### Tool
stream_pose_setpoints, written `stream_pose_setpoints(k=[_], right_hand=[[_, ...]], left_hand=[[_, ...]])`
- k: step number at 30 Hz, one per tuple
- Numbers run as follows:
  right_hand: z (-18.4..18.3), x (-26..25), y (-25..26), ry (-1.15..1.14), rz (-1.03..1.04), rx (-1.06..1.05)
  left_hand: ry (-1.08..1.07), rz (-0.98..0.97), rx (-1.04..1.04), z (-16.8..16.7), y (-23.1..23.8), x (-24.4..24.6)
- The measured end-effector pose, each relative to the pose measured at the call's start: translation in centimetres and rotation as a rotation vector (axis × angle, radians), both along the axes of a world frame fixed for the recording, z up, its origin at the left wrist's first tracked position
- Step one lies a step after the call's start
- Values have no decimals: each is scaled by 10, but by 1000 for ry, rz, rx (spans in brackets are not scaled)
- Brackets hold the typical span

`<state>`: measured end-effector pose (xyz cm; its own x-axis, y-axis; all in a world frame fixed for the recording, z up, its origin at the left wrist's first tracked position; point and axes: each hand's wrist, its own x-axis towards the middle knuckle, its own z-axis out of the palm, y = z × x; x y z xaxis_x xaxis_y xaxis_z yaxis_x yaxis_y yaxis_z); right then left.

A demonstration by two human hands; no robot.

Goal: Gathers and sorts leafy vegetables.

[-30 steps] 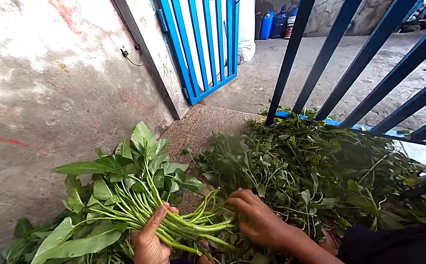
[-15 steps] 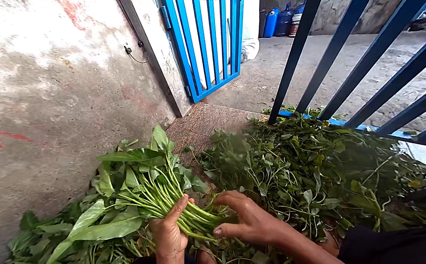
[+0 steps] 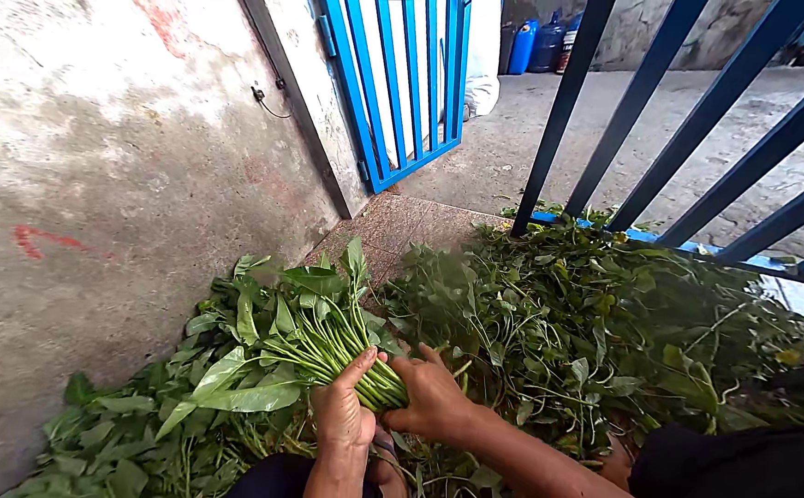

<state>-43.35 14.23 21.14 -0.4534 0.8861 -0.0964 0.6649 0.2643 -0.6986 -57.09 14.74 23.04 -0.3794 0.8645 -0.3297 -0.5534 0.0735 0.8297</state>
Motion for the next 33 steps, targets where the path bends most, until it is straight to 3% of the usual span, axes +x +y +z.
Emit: stream_pose_setpoints(k=[6, 10, 12, 15, 19, 23, 26, 30, 33], right_hand=[[22, 16, 13, -93, 121, -66], [33, 25, 8, 124, 195, -283], [28, 28, 4, 187, 135, -277], [23, 25, -7, 126, 1, -167], [34, 17, -25, -163, -193, 35], [7, 8, -43, -137, -477, 664], [-14, 8, -51, -136, -519, 1103], [-31, 8, -52, -120, -452, 1208], [-31, 25, -40, -46, -287, 1143]], left_hand=[[39, 22, -107, 17, -2, 4], [3, 2, -76, 22, -6, 9], [-19, 2, -62, 23, -8, 14], [-38, 29, -41, 26, -12, 25], [-52, 33, -13, 21, -16, 35], [-73, 117, 5, 20, -13, 41], [-89, 182, -16, 24, -9, 42], [-74, 197, -41, 34, -11, 46], [-10, 198, -78, 31, -10, 41]])
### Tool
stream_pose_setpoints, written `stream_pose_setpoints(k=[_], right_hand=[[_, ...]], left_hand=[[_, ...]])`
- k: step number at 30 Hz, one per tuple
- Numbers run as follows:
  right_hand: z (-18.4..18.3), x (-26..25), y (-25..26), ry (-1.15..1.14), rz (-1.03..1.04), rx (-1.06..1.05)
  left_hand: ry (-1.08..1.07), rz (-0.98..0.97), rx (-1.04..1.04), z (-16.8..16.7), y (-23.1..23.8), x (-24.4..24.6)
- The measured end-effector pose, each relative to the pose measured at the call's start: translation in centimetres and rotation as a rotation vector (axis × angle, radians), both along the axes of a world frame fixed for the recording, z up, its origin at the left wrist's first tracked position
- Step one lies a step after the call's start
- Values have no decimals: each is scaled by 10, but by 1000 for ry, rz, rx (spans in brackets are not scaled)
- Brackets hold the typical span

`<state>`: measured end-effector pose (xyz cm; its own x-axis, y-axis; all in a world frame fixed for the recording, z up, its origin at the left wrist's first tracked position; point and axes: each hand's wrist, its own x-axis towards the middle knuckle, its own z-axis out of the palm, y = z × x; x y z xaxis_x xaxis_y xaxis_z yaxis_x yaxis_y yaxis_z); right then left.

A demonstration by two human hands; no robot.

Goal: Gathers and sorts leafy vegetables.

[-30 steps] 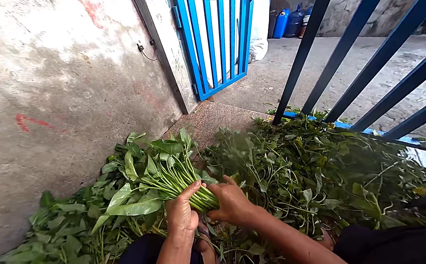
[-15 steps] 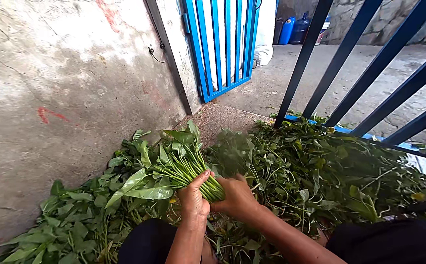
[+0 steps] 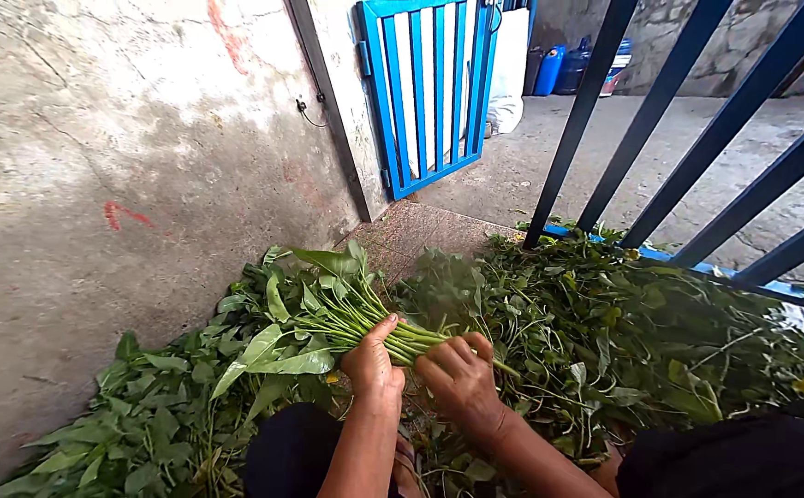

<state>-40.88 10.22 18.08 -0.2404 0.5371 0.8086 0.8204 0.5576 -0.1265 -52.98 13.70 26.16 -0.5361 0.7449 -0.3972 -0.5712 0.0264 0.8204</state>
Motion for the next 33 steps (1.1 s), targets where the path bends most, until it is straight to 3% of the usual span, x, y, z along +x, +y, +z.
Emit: stream_pose_setpoints(k=[3, 6, 9, 13, 17, 20, 23, 26, 29, 33], right_hand=[[10, 16, 15, -92, 114, -95], [8, 15, 22, -170, 71, 31], [-8, 3, 23, -134, 9, 161], [-25, -9, 17, -65, 62, 90], [-12, -13, 14, 25, 228, -153], [18, -14, 23, 70, 174, -392], [42, -9, 37, -25, 171, -670], [52, -5, 49, -104, 411, -1023], [44, 2, 53, 110, 654, -1223], [38, 6, 58, 175, 838, -1401]], left_hand=[[89, -1, -61, -7, 5, -9], [119, 5, -95, -4, 9, -10], [109, 26, -63, 0, 13, -10], [161, 61, -66, -8, 15, -19], [197, 57, -71, -20, 10, -27], [194, 17, 37, -25, 4, -28], [178, -16, 134, -25, -4, -29], [111, -57, 210, -22, -10, -30], [-5, -67, 213, -21, -16, -33], [-39, -59, 194, -22, -19, -33]])
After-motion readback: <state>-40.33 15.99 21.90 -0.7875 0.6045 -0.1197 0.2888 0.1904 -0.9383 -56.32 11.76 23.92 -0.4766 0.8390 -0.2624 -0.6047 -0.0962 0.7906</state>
